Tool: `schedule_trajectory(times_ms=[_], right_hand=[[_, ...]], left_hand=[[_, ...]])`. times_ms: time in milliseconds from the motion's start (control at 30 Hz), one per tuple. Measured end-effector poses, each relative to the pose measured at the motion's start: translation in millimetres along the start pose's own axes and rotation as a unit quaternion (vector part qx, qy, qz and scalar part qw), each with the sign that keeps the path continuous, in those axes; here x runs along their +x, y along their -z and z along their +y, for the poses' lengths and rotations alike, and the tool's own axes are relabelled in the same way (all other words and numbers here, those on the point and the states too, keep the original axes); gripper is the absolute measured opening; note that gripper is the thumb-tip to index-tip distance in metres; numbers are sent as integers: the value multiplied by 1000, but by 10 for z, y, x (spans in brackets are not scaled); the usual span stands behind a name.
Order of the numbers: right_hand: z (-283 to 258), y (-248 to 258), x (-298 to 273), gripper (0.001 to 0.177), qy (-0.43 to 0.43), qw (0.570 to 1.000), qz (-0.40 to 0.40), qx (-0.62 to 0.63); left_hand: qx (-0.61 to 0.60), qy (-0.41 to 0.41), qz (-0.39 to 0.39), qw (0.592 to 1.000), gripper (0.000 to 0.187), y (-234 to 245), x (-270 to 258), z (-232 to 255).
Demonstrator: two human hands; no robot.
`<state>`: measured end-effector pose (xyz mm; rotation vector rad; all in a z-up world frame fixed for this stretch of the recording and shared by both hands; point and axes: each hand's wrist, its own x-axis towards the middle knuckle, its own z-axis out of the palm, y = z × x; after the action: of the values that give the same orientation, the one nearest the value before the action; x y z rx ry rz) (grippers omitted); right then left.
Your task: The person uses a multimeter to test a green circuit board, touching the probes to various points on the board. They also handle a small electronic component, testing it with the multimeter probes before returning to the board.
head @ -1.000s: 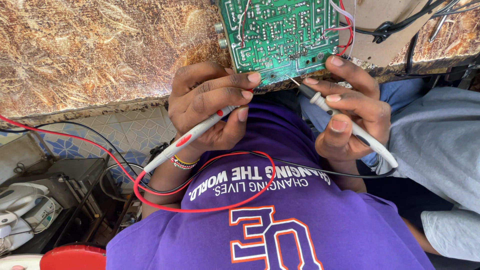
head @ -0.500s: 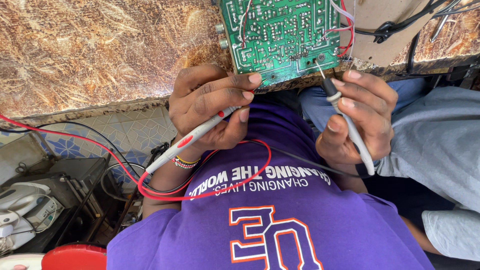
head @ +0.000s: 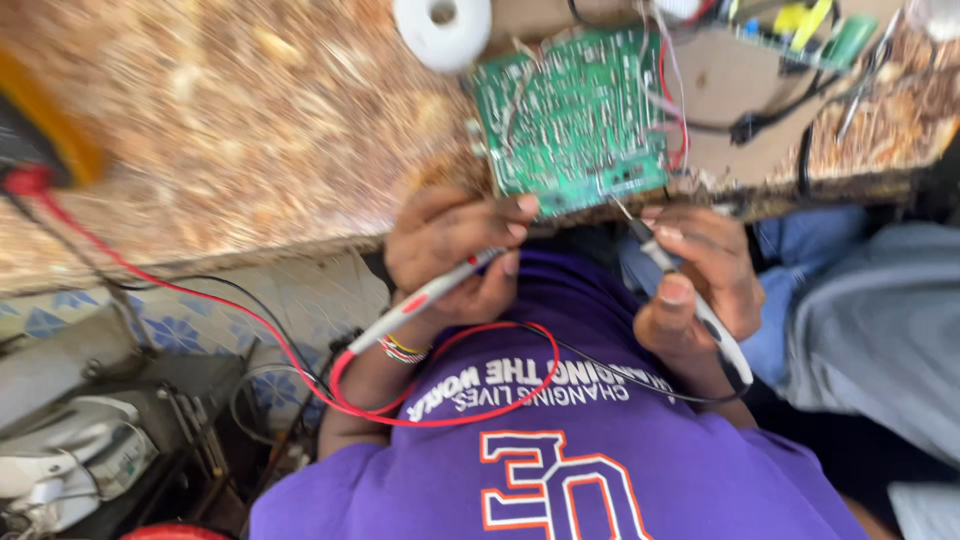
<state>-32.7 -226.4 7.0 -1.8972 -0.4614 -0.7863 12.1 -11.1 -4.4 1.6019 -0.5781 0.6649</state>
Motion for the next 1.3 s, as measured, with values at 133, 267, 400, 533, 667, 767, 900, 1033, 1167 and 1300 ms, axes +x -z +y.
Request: schedule_trajectory(times_ms=[133, 267, 400, 533, 667, 767, 900, 1033, 1167, 1300], right_hand=[[-131, -9, 27, 49, -67, 998, -8, 14], [-106, -59, -18, 36, -88, 996, 3, 26], [-113, -45, 6, 28, -108, 993, 8, 36], [-48, -35, -82, 44, -146, 986, 22, 82], [-38, -56, -153, 51, -177, 975, 57, 125], [-109, -104, -79, 42, -181, 974, 62, 123], [-130, -142, -39, 36, -182, 974, 67, 114], [-108, -145, -47, 35, -181, 975, 79, 104], [-100, -132, -29, 31, -172, 980, 57, 84], [-101, -111, -23, 31, -155, 982, 67, 81]], left_hand=[[0, -14, 9, 1000, 16, -7, 68, 47], [-5, -19, 18, 1000, 11, -21, 87, 65], [18, -20, 14, 1000, 12, -17, 44, 53], [7, -22, 12, 1000, 12, -21, 34, 55], [18, -29, 7, 999, 16, -15, 16, 51], [9, -37, -7, 999, 17, 9, 44, 67], [-3, -36, -36, 999, 22, 33, -6, 46], [-10, -31, -35, 999, 25, 19, -44, 26], [-11, -23, -37, 999, 26, 19, -27, 37], [-34, -5, -50, 998, 27, 26, -67, 3]])
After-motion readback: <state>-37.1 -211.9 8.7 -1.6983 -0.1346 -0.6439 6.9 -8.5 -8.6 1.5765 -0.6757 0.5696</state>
